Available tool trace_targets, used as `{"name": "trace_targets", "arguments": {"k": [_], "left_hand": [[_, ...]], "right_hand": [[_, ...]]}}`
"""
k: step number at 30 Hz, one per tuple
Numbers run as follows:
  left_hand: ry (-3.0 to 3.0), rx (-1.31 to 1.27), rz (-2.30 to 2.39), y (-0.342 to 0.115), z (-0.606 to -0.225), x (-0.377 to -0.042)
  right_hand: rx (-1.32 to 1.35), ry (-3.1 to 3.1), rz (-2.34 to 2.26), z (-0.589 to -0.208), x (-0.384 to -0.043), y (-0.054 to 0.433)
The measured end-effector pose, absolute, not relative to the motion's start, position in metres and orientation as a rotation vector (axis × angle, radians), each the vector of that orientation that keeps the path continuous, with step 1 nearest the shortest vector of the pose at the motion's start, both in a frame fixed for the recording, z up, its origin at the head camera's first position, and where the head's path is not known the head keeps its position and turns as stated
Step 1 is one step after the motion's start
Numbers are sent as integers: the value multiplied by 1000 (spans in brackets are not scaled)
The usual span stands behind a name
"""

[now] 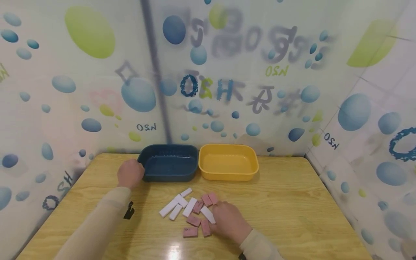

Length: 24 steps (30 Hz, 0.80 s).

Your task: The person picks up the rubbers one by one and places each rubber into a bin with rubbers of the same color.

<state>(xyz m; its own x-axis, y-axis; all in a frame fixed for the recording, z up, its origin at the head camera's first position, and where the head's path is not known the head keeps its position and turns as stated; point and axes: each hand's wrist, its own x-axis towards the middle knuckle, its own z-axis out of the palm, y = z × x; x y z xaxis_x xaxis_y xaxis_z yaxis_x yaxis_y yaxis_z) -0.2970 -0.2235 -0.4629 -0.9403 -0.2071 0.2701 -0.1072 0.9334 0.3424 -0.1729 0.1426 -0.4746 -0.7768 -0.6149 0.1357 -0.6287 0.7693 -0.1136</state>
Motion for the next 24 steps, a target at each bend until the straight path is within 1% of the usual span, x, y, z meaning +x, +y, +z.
{"name": "trace_targets", "arguments": {"k": [11,24], "left_hand": [[-2828,290,-580,-224,-460,-294],[-2834,310,-623,-226,-461,-295]], "right_hand": [[920,-2975,325,-470,-170,140],[648,-3036,766,-463,-171,141]]}}
